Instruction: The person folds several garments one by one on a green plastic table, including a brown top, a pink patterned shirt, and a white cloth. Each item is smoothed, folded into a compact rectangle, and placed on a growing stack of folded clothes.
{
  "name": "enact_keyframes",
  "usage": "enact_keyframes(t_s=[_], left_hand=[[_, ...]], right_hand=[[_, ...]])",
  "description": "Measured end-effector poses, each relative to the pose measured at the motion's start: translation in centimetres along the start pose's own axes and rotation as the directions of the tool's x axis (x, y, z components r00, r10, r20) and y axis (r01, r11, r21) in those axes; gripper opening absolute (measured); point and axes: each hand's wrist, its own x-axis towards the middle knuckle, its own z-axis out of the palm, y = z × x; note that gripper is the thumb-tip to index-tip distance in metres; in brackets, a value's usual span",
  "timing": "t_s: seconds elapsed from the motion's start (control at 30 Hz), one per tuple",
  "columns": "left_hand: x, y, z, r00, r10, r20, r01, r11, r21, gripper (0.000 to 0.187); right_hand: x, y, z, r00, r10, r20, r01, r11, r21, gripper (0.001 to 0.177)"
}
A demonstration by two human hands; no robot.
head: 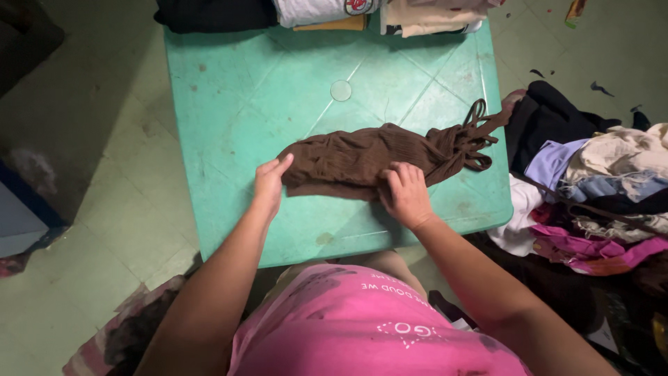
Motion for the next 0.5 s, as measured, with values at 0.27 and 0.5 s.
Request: enact_keyframes(t_s=[0.27,0.5], left_hand=[[-2.0,7.5,3.3,0.998,-0.068,0.009,0.068,0.976,-0.207,0.022],[-1.4,6.3,3.2,0.984,-0.137,0.115,0.172,0.9,-0.4,0.021]], right_hand=[[-3.2,1.9,6.7,0.346,0.891,0.295,-0.881,0.2,0.429,0.034],[-3.4,7.9,7.8,0.108,0.846,0.522,-0.539,-0.391,0.746,0.028]])
